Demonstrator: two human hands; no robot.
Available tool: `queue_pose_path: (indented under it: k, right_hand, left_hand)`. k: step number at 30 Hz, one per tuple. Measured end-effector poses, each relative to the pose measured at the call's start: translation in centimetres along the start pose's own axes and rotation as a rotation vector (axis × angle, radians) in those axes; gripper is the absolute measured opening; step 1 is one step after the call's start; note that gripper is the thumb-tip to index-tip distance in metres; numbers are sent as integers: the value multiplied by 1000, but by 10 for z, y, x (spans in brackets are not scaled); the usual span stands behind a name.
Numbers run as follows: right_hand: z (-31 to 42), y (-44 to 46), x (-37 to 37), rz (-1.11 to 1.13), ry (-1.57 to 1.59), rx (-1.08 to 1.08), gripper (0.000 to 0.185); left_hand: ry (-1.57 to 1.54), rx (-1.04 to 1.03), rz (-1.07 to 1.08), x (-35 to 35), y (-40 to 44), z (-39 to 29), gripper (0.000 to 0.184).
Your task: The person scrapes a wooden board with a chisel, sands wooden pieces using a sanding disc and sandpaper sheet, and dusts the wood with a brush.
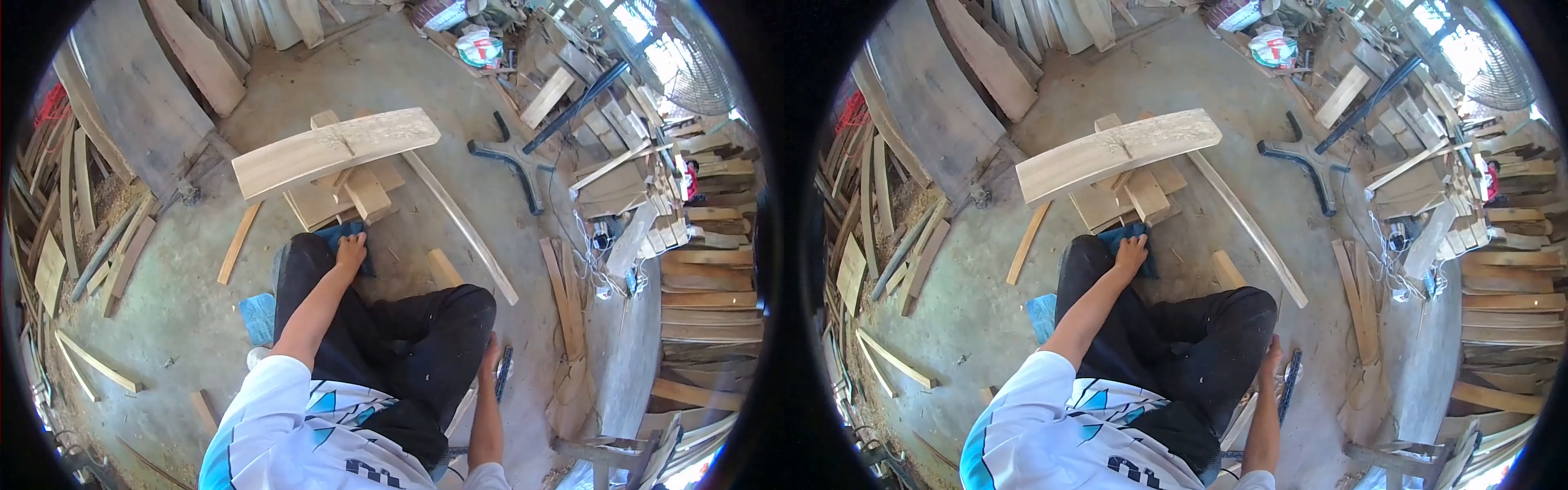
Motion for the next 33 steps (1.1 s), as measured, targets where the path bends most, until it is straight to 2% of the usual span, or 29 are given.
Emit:
queue_pose_path:
  k: [1,2,3,4,5,7,9,11,12,13,15,17,18,20,21,23,24,26,28,29,30,32,33]
  right_hand:
    - [-1,1,5,11,-2,-10,34]
    - [-4,7,18,0,-91,62,35]
    - [-4,14,34,-12,-181,131,36]
    - [6,21,53,16,-164,21,36]
    - [17,28,71,11,-172,14,36]
    - [30,44,106,-59,-249,145,41]
    - [21,64,134,-17,-491,159,49]
    - [61,77,156,-122,-640,290,52]
    - [74,81,165,-124,-649,262,52]
    - [85,84,173,-130,-655,218,52]
    - [116,68,188,-129,-658,161,53]
    - [161,57,204,-362,-596,147,45]
    - [169,55,209,-355,-591,147,45]
    - [171,35,220,-575,-369,88,43]
    - [165,24,220,-571,-366,73,43]
    - [137,5,209,-429,-22,-210,43]
    - [123,-3,187,-456,56,-271,49]
    - [119,-16,140,-329,246,-413,52]
    - [105,-29,90,-238,391,-453,53]
    - [88,-35,65,-176,371,-481,53]
    - [72,-44,43,-109,350,-516,53]
    - [51,-50,18,-145,372,-552,50]
    - [46,-48,15,-199,388,-562,48]
  left_hand:
    - [123,-18,51,-7,0,-8,31]
    - [89,-17,-187,-10,-5,-7,20]
    - [95,-24,-141,-7,-3,-7,20]
    - [100,-34,-93,-1,-3,-8,20]
    - [90,-28,-70,3,-3,-8,20]
    - [58,-85,-80,4,-3,-8,20]
    - [27,-147,-93,10,-3,-11,19]
    - [-289,-102,-271,24,-9,-14,13]
    - [-440,-103,-222,34,-9,-11,12]
    - [-441,-131,-212,45,-10,-11,12]
    - [-767,-86,38,67,-14,-4,17]
    - [-871,-130,51,89,-15,1,18]
    - [-970,-153,-4,94,-16,3,18]
    - [-1059,-171,-41,102,-25,8,19]
    - [-1078,-120,-85,110,-27,13,19]
    - [-1179,-18,-211,124,-32,20,21]
    - [-1270,98,-211,131,-36,23,21]
    - [-1507,285,-239,143,-49,26,19]
    - [-1619,283,-131,167,-72,21,19]
    - [-1730,209,-123,179,-85,10,18]
    - [-1716,121,-126,193,-99,2,17]
    - [-1637,25,-62,228,-129,-14,14]
    - [-1599,-140,-128,245,-140,-22,16]
Point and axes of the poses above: each hand's wrist, its own y-axis towards the middle knuckle, its own x-axis out of the back of the hand, z = x × y, the point moved 2 cm from there along y, towards the middle knuckle, and after that the axes turned 13 degrees about x, right-handed, at the moved point
